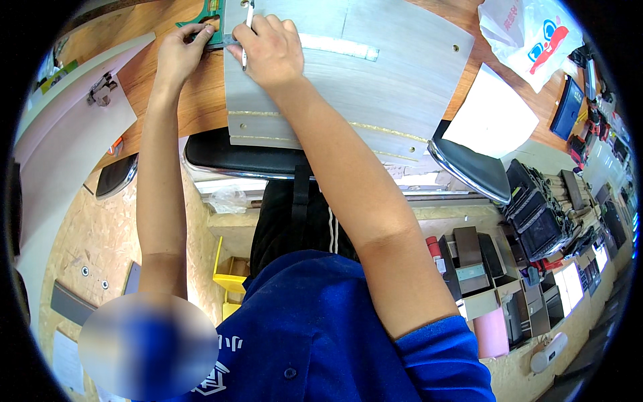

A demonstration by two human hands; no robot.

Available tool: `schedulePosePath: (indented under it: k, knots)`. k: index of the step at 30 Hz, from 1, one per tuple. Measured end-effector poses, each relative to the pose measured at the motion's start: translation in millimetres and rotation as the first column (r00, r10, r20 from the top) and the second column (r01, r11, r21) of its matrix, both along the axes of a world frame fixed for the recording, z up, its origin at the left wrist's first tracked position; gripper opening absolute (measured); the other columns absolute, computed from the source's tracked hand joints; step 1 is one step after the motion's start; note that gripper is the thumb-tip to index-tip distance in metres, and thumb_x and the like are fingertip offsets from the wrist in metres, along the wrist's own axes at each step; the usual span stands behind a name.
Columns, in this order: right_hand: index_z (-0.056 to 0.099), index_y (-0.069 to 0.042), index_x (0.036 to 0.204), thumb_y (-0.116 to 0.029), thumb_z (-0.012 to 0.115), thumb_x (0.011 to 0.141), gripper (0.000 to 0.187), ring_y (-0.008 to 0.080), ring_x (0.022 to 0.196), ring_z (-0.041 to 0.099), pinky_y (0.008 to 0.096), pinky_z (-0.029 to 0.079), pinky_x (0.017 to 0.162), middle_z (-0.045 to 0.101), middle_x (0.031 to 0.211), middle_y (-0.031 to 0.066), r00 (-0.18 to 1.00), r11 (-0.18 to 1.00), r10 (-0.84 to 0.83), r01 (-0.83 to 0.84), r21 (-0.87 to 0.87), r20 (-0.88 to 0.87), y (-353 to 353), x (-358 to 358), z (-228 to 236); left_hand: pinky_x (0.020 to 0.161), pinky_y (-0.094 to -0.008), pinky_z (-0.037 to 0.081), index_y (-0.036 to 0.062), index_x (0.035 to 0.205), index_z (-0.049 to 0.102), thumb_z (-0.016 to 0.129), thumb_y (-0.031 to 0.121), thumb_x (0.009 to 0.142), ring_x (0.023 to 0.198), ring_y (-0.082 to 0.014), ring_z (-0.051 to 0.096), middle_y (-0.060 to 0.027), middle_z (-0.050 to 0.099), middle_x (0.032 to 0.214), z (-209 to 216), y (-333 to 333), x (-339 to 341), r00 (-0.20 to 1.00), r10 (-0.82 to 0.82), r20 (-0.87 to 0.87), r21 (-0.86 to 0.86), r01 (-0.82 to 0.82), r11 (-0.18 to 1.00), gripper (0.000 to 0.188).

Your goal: The person uses a combination square and a pen to mark straight lines and points on a grey rectangular board. They repeatedly reposition the square to draw lines and make small marks at specific intervals on the board's surface.

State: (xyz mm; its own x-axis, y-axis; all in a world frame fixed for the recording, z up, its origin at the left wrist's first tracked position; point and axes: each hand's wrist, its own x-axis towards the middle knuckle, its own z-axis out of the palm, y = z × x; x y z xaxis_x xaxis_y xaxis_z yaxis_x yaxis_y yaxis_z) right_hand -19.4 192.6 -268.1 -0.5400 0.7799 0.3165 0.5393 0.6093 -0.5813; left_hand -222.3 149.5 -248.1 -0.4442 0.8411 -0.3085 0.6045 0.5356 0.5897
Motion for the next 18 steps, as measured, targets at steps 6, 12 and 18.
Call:
schedulePosePath:
  k: [6, 12, 18]
  knots:
    - [0.069, -0.021, 0.095, -0.029, 0.087, 0.079, 0.025, 0.0216, 0.091, 0.060, 0.0400, 0.041, 0.081, 0.060, 0.089, 0.0002, 1.000, 1.000, 0.006, -0.006, -0.013, -0.023, -1.1, 0.0, 0.1, 0.065, -0.0277, 0.052, 0.0026, 0.118, 0.079, 0.075, 0.034, 0.101, 0.069, -0.0112, 0.066, -0.0052, 0.073, 0.080, -2.3, -1.4, -1.3, 1.000, -0.005, 0.031, 0.013, 0.005, 1.000, 0.036]
    - [0.069, -0.020, 0.095, -0.029, 0.087, 0.079, 0.025, 0.0222, 0.091, 0.060, 0.0404, 0.042, 0.081, 0.060, 0.089, 0.0004, 1.000, 1.000, 0.013, -0.013, -0.023, -0.026, -0.3, -0.8, 0.4, 0.064, -0.0277, 0.052, 0.0020, 0.116, 0.079, 0.075, 0.033, 0.101, 0.068, -0.0110, 0.065, -0.0049, 0.073, 0.080, -4.0, -1.8, -3.8, 0.999, -0.041, 0.007, 0.026, 0.041, 0.999, 0.035]
    - [0.068, -0.020, 0.094, -0.028, 0.086, 0.080, 0.025, 0.0224, 0.092, 0.060, 0.0408, 0.042, 0.081, 0.059, 0.089, 0.0003, 1.000, 0.999, 0.012, -0.013, -0.040, -0.024, -1.0, -0.1, 0.3, 0.069, -0.0294, 0.053, 0.0038, 0.116, 0.080, 0.074, 0.042, 0.100, 0.072, -0.0139, 0.067, -0.0070, 0.074, 0.081, 2.5, -1.4, 0.4, 0.999, -0.032, -0.035, 0.004, 0.032, 0.999, 0.042]
